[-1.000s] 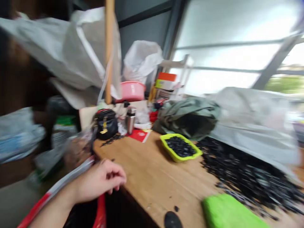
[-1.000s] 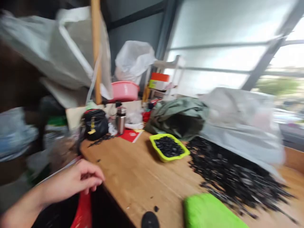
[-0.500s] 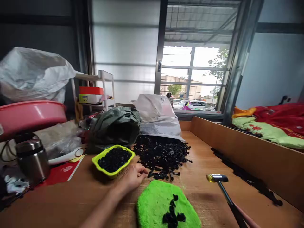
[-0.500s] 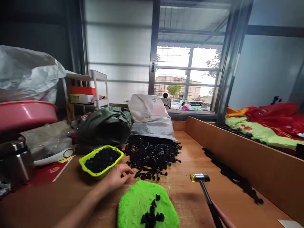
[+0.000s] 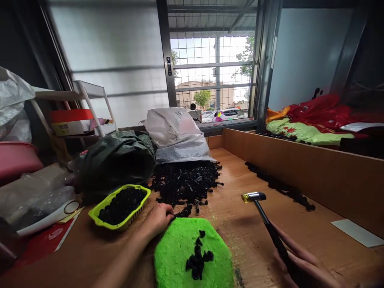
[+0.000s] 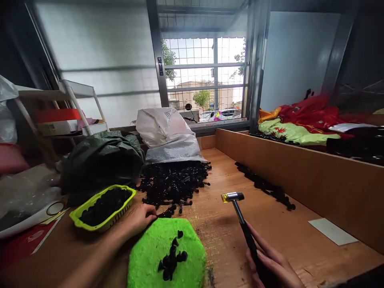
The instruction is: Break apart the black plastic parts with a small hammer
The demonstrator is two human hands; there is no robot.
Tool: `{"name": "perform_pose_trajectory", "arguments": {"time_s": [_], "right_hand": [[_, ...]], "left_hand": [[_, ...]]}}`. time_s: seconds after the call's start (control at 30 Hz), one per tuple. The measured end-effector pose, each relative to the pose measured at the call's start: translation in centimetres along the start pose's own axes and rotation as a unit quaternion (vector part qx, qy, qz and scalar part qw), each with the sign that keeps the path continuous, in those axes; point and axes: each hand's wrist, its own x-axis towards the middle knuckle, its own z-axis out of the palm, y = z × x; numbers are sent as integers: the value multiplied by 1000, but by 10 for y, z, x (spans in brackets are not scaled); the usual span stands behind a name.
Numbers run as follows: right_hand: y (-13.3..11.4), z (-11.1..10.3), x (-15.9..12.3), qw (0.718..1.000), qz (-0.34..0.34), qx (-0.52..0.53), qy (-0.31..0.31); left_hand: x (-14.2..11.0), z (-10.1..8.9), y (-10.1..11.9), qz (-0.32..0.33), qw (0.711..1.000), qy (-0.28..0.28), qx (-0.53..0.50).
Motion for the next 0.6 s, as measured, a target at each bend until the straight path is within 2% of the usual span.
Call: {"name": "perform_pose_trajectory", "arguments": {"time_s": [0.1,0.2,0.27,0.3,0.37,0.43,0.5,0.6], "right_hand": [[3,-3,2,1000,-6,14,-13],[5,-3,3,999,-10,22,-22],[5,-2,2,999,-15,23,-24],[5,-2,2,999,-17,21,-21],[5,-2,1,1000,-16,12,-10],[5,-2,1,1000,-15,5,-4],[5,-2,0,1000,-19,3,-7],[2,-1,-1,1000,-14,1,2]], "left_hand": [[-23,-11,-10,-21,1000,-8,9],[-44,-21,-4,-34,999,15,6],[-58,-26,14,31,999,22,-35],[-64,-27,26,94,994,6,-62],[-75,-26,52,231,967,-71,-84],[-80,-20,71,308,936,-164,-36],[-79,-10,74,311,929,-201,18],[-75,8,49,271,944,-182,55]]}}
